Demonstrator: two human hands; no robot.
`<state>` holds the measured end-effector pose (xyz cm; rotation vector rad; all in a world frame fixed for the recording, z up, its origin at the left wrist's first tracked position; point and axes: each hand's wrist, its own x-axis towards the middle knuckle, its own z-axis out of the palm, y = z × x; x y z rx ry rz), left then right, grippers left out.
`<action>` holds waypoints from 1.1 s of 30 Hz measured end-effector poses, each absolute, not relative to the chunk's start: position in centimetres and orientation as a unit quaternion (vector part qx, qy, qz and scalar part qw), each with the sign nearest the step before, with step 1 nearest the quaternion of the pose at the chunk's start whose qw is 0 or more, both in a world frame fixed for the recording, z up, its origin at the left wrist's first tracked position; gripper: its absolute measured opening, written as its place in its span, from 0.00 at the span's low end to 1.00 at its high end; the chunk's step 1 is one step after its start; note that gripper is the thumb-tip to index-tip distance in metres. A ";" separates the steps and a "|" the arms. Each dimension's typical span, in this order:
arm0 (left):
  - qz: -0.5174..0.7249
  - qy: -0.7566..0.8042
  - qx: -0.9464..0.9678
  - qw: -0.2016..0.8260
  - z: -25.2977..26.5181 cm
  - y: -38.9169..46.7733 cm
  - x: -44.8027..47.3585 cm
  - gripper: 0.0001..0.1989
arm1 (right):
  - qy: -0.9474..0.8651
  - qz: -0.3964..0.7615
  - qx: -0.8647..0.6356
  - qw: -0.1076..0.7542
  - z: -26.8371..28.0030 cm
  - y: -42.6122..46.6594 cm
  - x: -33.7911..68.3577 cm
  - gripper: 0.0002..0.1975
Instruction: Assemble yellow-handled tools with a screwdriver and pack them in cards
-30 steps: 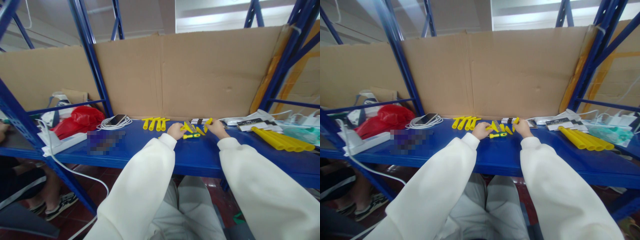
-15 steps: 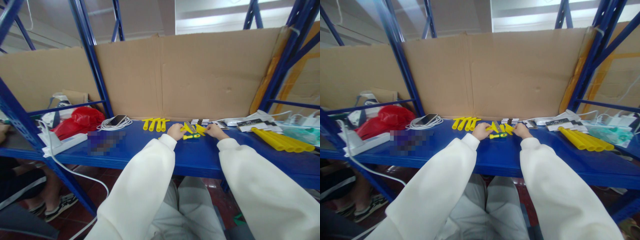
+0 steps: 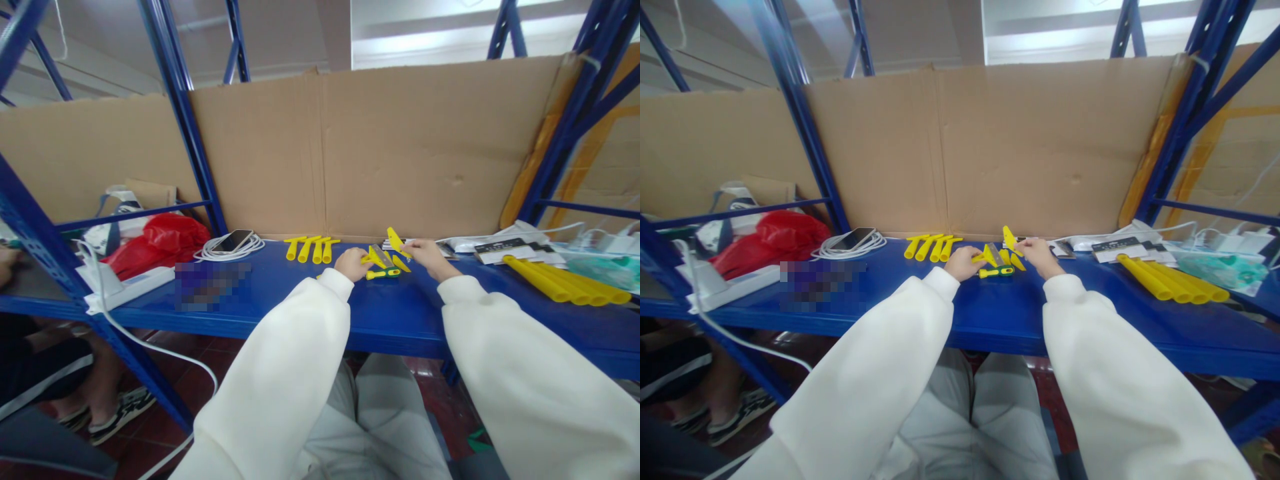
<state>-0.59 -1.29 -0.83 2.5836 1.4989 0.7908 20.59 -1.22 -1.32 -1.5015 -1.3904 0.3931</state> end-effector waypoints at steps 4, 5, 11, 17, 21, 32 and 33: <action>0.260 0.486 0.834 0.037 -0.9 -1.3 -0.6 0.13 | -0.601 0.277 -0.563 0.495 -0.8 -2.1 19.3 0.15; 0.263 0.485 0.833 0.039 -0.9 -1.3 -0.6 0.13 | -0.609 0.295 -0.552 0.488 -0.7 -2.3 19.1 0.17; 0.264 0.480 0.835 0.046 -1.0 -1.3 -0.5 0.12 | -0.637 0.317 -0.539 0.450 -0.5 -3.0 18.4 0.20; 0.252 0.479 0.840 0.043 -0.9 -1.3 -0.5 0.13 | -0.632 0.277 -0.576 0.439 -0.6 -3.0 17.4 0.14; 0.248 0.476 0.843 0.037 -0.8 -1.4 -0.6 0.13 | -0.632 0.244 -0.592 0.437 -0.8 -2.6 16.7 0.17; 0.252 0.470 0.846 0.032 -0.8 -1.2 -0.5 0.14 | -0.635 0.209 -0.591 0.452 -1.1 -2.3 16.7 0.23; 0.251 0.471 0.845 0.033 -0.9 -1.2 -0.5 0.14 | -0.638 0.207 -0.587 0.454 -1.1 -2.3 16.7 0.23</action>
